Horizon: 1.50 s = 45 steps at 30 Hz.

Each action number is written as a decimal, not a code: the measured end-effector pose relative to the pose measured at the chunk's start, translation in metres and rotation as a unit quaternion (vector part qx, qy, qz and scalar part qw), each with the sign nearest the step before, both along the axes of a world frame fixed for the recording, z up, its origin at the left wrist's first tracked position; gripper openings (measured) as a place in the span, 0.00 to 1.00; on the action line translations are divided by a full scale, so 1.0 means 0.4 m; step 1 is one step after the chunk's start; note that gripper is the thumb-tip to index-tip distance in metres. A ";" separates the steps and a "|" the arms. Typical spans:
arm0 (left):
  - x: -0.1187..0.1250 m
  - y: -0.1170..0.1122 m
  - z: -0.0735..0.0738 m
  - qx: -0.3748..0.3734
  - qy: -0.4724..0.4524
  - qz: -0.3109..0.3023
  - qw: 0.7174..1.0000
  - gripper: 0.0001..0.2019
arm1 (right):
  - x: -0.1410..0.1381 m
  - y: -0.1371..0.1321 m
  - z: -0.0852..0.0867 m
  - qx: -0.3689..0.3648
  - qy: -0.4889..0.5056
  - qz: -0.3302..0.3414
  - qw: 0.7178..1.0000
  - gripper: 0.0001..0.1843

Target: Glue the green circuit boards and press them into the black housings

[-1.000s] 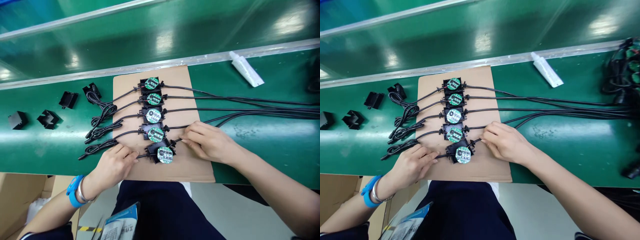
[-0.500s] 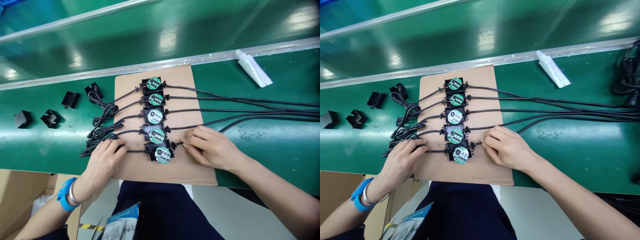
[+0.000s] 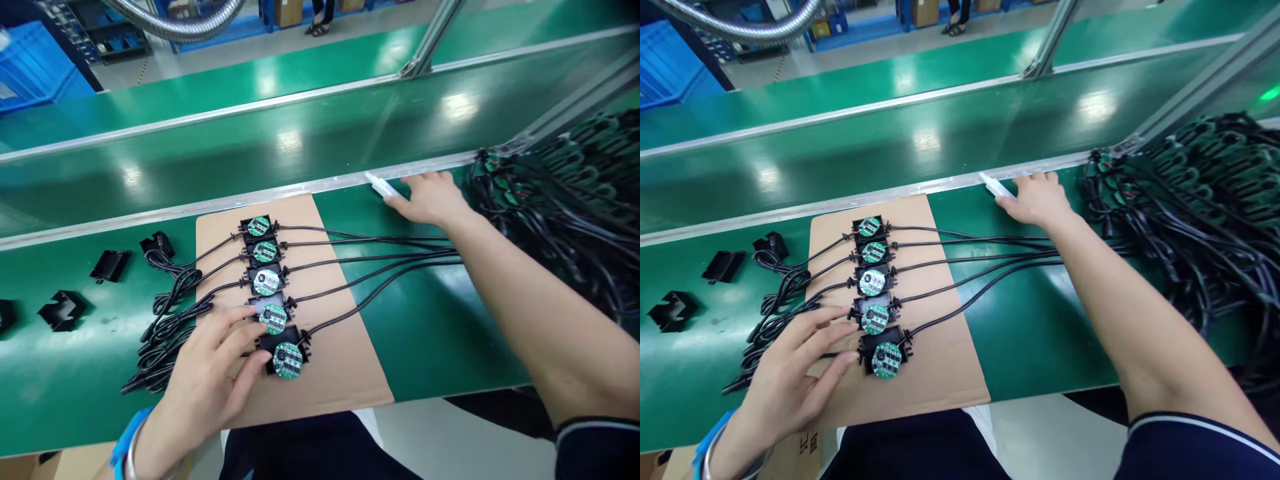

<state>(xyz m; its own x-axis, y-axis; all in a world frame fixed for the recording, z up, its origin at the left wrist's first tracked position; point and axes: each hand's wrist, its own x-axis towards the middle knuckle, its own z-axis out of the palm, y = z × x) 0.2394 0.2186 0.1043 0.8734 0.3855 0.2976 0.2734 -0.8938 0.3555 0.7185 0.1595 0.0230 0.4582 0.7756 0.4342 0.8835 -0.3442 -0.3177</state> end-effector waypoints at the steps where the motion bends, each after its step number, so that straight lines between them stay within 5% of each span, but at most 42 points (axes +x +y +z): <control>1: 0.014 -0.004 0.005 -0.019 -0.010 -0.004 1.000 0.13 | 0.026 0.014 -0.011 -0.007 0.003 -0.001 1.000 0.25; 3: 0.037 -0.011 0.010 -0.066 -0.025 -0.004 0.997 0.12 | 0.027 0.026 -0.019 -0.013 0.009 0.011 1.000 0.28; 6: 0.080 -0.024 0.006 -0.232 -0.043 0.010 0.972 0.16 | -0.087 0.006 0.014 0.015 0.011 0.024 1.000 0.23; 9: 0.154 -0.043 -0.013 -0.509 -0.108 0.042 0.853 0.27 | -0.289 -0.036 0.085 0.048 0.016 0.092 0.995 0.20; 11: 0.207 -0.054 -0.025 -0.632 -0.194 0.068 0.747 0.30 | -0.424 -0.060 0.131 0.096 0.016 0.228 0.969 0.20; 14: 0.254 -0.062 -0.032 -0.700 -0.329 0.081 0.629 0.25 | -0.551 -0.077 0.176 0.160 -0.007 0.339 0.927 0.14; 18: 0.253 -0.063 -0.019 -0.783 -0.395 0.047 0.478 0.19 | -0.589 -0.062 0.184 0.259 0.038 0.391 0.882 0.21; 21: 0.251 -0.064 -0.012 -0.821 -0.396 0.023 0.411 0.16 | -0.622 -0.021 0.179 0.334 0.176 0.386 0.841 0.23; 24: 0.252 -0.059 -0.014 -0.819 -0.421 0.037 0.388 0.15 | -0.677 0.043 0.202 0.353 0.380 0.365 0.773 0.16; 27: 0.227 -0.052 -0.022 -0.827 -0.391 0.044 0.402 0.18 | -0.688 0.132 0.251 0.355 0.456 0.395 0.714 0.13; 31: 0.148 -0.055 -0.028 -0.833 -0.257 0.001 0.491 0.16 | -0.618 0.271 0.279 0.299 0.469 0.363 0.748 0.22; 36: 0.077 -0.051 -0.020 -0.592 -0.201 0.001 0.780 0.06 | -0.572 0.387 0.210 0.217 0.510 0.310 0.773 0.28; 38: 0.070 -0.043 -0.024 -0.464 -0.208 0.008 0.861 0.08 | -0.577 0.405 0.187 0.201 0.529 0.299 0.768 0.28; 41: 0.067 -0.033 -0.036 -0.336 -0.217 0.007 0.917 0.11 | -0.584 0.415 0.174 0.186 0.534 0.301 0.768 0.27; 45: 0.061 -0.025 -0.038 -0.296 -0.206 -0.003 0.933 0.10 | -0.577 0.416 0.166 0.135 0.477 0.306 0.813 0.32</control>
